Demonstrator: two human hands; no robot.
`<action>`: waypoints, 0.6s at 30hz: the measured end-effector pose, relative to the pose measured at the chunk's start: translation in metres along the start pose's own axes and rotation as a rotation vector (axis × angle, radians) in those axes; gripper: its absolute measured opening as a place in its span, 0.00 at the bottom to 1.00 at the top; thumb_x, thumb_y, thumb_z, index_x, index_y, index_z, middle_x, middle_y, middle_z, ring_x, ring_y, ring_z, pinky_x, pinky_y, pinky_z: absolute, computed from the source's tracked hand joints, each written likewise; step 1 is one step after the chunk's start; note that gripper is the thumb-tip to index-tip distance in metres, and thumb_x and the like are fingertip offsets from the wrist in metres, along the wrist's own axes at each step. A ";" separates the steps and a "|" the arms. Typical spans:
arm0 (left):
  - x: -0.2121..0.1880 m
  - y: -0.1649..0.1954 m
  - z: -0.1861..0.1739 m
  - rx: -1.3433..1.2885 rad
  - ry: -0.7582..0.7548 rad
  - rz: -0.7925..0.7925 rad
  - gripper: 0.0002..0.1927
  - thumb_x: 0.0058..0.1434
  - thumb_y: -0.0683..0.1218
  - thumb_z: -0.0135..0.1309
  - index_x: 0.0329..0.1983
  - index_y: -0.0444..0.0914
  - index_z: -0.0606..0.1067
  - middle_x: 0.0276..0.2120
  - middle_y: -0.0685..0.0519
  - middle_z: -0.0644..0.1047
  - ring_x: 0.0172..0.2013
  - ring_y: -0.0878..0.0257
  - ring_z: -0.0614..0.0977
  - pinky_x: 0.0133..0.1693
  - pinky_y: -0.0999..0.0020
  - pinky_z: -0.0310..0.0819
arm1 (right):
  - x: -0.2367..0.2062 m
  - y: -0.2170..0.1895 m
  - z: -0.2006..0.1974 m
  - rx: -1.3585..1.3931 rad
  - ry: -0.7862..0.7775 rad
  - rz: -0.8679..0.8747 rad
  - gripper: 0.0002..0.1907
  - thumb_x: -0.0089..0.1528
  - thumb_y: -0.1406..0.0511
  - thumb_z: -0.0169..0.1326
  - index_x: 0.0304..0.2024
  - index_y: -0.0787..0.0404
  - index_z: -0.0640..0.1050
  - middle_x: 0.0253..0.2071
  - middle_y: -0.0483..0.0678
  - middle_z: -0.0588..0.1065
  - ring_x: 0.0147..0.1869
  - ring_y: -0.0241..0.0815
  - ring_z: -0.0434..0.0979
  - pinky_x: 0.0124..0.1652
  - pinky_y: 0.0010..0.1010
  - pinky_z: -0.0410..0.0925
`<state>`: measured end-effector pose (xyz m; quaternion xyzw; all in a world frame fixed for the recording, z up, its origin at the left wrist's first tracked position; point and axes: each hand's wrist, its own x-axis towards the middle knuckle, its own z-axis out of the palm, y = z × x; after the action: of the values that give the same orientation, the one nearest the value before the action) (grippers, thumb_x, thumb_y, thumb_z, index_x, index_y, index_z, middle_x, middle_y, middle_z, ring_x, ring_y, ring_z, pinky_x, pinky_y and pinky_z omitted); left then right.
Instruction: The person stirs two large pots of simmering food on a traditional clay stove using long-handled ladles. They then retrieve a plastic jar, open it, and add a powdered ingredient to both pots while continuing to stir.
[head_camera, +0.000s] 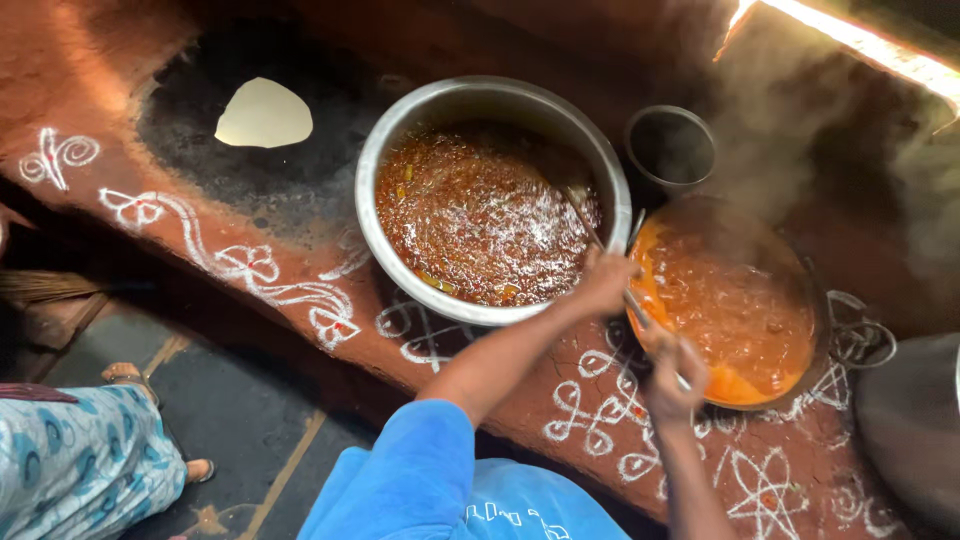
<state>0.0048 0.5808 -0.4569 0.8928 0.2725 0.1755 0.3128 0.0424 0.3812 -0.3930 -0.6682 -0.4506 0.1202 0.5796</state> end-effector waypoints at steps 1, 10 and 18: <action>-0.012 0.017 -0.001 -0.053 0.040 0.081 0.27 0.50 0.46 0.63 0.56 0.41 0.75 0.50 0.46 0.78 0.59 0.49 0.74 0.66 0.34 0.49 | -0.010 -0.017 -0.017 -0.067 0.006 -0.054 0.15 0.74 0.64 0.49 0.47 0.69 0.81 0.42 0.50 0.80 0.45 0.36 0.78 0.46 0.25 0.70; -0.132 0.085 -0.046 -0.149 -0.070 0.134 0.10 0.59 0.47 0.61 0.38 0.38 0.74 0.33 0.49 0.80 0.43 0.51 0.79 0.66 0.31 0.49 | -0.042 -0.140 -0.101 0.309 -0.235 0.075 0.24 0.79 0.65 0.45 0.28 0.69 0.74 0.26 0.52 0.74 0.42 0.48 0.81 0.68 0.58 0.66; -0.131 -0.024 -0.029 0.080 0.043 -0.090 0.06 0.62 0.39 0.51 0.41 0.41 0.77 0.48 0.45 0.79 0.70 0.42 0.61 0.68 0.26 0.30 | -0.072 -0.046 0.022 0.185 -0.161 0.023 0.20 0.73 0.59 0.42 0.37 0.66 0.78 0.41 0.54 0.79 0.54 0.49 0.79 0.64 0.53 0.66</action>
<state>-0.1213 0.5319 -0.4701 0.8876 0.3257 0.1692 0.2784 -0.0346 0.3394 -0.3853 -0.6053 -0.4750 0.2209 0.5993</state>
